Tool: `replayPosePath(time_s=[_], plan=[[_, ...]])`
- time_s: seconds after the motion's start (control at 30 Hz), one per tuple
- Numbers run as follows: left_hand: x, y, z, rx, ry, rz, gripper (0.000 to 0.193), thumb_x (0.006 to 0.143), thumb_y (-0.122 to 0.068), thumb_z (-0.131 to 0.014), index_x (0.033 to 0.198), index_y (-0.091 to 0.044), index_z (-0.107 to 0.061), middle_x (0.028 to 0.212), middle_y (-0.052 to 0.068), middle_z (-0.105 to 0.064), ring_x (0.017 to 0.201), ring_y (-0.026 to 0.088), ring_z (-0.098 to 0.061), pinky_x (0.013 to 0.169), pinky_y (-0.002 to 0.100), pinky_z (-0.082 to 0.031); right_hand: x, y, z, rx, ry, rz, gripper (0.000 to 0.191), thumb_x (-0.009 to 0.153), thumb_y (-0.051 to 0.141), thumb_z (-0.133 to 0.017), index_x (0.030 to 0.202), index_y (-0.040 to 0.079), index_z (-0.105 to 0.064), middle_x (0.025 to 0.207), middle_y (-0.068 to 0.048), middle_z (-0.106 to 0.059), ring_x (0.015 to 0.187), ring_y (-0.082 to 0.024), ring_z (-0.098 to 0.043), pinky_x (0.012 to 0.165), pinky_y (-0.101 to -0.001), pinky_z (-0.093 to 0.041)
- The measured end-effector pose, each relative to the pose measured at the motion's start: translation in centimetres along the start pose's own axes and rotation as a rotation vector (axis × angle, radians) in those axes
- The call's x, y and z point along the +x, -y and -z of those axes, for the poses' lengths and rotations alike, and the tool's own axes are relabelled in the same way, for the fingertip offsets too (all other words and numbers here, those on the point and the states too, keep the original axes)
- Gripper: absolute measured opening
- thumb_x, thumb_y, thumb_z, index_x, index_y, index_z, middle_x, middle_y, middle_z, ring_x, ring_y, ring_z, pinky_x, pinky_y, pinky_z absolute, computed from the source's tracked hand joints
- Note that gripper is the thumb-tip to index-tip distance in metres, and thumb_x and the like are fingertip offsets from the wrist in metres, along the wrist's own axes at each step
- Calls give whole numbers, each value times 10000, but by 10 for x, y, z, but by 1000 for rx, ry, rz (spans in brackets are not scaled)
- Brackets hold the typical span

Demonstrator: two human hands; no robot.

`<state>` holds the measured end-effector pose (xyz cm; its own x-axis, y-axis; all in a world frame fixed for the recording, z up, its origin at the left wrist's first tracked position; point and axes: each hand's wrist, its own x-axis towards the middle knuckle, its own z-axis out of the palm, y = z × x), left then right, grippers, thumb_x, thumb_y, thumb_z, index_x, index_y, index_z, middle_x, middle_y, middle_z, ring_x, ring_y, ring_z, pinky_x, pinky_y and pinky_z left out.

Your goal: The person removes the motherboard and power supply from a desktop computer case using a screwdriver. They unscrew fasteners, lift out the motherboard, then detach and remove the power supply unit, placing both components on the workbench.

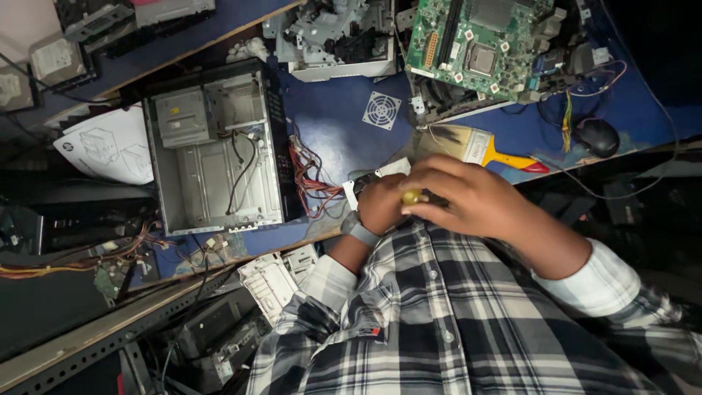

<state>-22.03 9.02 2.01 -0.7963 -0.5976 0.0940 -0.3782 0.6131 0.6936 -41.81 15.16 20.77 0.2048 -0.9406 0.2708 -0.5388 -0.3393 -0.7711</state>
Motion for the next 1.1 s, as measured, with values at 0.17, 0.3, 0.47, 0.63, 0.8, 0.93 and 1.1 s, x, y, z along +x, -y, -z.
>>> replayPosePath(time_s=[0.17,0.3,0.47,0.63,0.8,0.93,1.1], plan=[[-2,2,3,-29,-92,-38,342,828,-233,-749,1138,-97,-702,1116,131,-722,903,345,-729,761,441,-591,3,-3,-2,-12,-22,88,304,906,121,-763,1202,94,-700,1116,-84,-736,1063,-283,-707,874,-404,-591],[-6,9,3,61,61,-18,250,852,-172,-701,1093,-113,-737,1014,136,-738,834,353,-721,707,455,-574,4,-3,0,-25,-9,102,354,893,18,-683,1237,101,-709,1157,-83,-757,1097,-277,-710,910,-385,-595],[-4,6,6,2,12,17,156,860,-278,-742,972,-174,-771,907,131,-746,778,339,-723,651,457,-558,2,2,-2,90,11,22,415,857,108,-756,1259,44,-678,1273,-138,-657,1103,-308,-693,922,-391,-584],[3,0,8,5,-6,10,222,905,-290,-729,1053,-125,-724,965,107,-745,841,333,-725,693,459,-562,4,3,-10,5,7,41,310,850,192,-820,1125,94,-714,1165,-75,-673,1042,-269,-707,868,-369,-588],[2,2,8,-57,17,-45,306,809,-282,-739,1077,-134,-733,1019,122,-744,875,356,-719,710,465,-577,4,-2,-13,-62,-64,64,350,836,214,-823,1153,99,-733,1060,-56,-732,987,-264,-694,841,-377,-575],[1,7,3,-10,91,14,234,834,-272,-742,1041,-164,-755,955,129,-747,833,361,-723,689,479,-568,-1,-4,-15,71,-43,-10,392,889,140,-773,1272,97,-704,1095,-74,-735,1048,-258,-709,885,-375,-589],[2,5,8,10,42,4,182,922,-334,-748,978,-161,-767,926,101,-757,802,326,-734,675,446,-563,-8,-9,-12,43,-45,-43,414,937,27,-666,1344,96,-634,1322,-129,-705,1207,-275,-695,1003,-380,-588]])
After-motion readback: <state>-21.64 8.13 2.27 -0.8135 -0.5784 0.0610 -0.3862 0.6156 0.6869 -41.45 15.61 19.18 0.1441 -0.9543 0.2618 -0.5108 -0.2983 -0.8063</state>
